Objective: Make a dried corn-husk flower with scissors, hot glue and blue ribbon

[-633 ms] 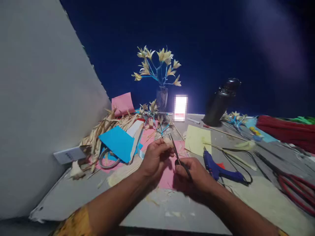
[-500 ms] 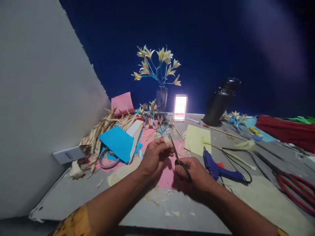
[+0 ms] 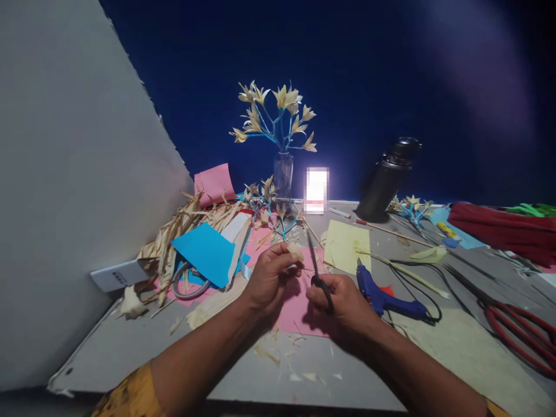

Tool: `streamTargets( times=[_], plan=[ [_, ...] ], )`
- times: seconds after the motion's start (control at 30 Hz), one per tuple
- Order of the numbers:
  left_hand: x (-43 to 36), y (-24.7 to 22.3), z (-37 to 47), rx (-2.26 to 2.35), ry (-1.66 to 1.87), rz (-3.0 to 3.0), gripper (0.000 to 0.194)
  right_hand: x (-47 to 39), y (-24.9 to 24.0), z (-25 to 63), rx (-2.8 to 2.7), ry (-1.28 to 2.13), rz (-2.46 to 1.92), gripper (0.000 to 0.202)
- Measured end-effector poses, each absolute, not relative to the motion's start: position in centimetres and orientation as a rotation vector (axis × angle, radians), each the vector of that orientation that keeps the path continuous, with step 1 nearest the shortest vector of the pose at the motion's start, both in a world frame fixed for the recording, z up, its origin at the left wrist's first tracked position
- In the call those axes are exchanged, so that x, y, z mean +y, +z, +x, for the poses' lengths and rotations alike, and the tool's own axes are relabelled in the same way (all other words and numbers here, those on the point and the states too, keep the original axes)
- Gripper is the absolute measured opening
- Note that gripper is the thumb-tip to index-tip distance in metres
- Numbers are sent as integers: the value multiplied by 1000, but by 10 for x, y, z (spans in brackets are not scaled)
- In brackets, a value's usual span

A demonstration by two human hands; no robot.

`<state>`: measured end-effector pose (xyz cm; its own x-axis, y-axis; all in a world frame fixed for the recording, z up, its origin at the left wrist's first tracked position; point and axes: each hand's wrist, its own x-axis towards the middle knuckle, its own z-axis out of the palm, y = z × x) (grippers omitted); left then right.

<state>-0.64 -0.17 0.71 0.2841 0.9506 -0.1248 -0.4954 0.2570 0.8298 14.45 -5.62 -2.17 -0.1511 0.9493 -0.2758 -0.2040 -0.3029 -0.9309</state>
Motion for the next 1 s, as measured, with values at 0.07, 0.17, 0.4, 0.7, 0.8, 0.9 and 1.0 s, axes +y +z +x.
streamTargets(
  times=[0.07, 0.17, 0.4, 0.7, 0.8, 0.9, 1.0],
  plan=[
    [-6, 5, -3, 730, 1072, 735, 16, -55, -19, 143, -815, 1549, -1148, 32],
    [-14, -1, 4, 707, 997, 685, 20, -53, -15, 143, -745, 1409, -1108, 37],
    [-18, -7, 5, 730, 845, 686, 18, -52, -12, 153, -761, 1353, -1076, 35],
    [-6, 2, -9, 704, 639, 861, 11, -48, -4, 168, -878, 1449, -1139, 29],
    [-8, 4, -8, 695, 606, 861, 14, -43, -6, 172, -848, 1367, -1132, 29],
    [-7, 5, -5, 704, 703, 820, 19, -42, -10, 172, -888, 1305, -1141, 27],
    [-5, 5, -3, 749, 892, 728, 21, -47, -13, 165, -997, 1451, -1120, 46]
  ],
)
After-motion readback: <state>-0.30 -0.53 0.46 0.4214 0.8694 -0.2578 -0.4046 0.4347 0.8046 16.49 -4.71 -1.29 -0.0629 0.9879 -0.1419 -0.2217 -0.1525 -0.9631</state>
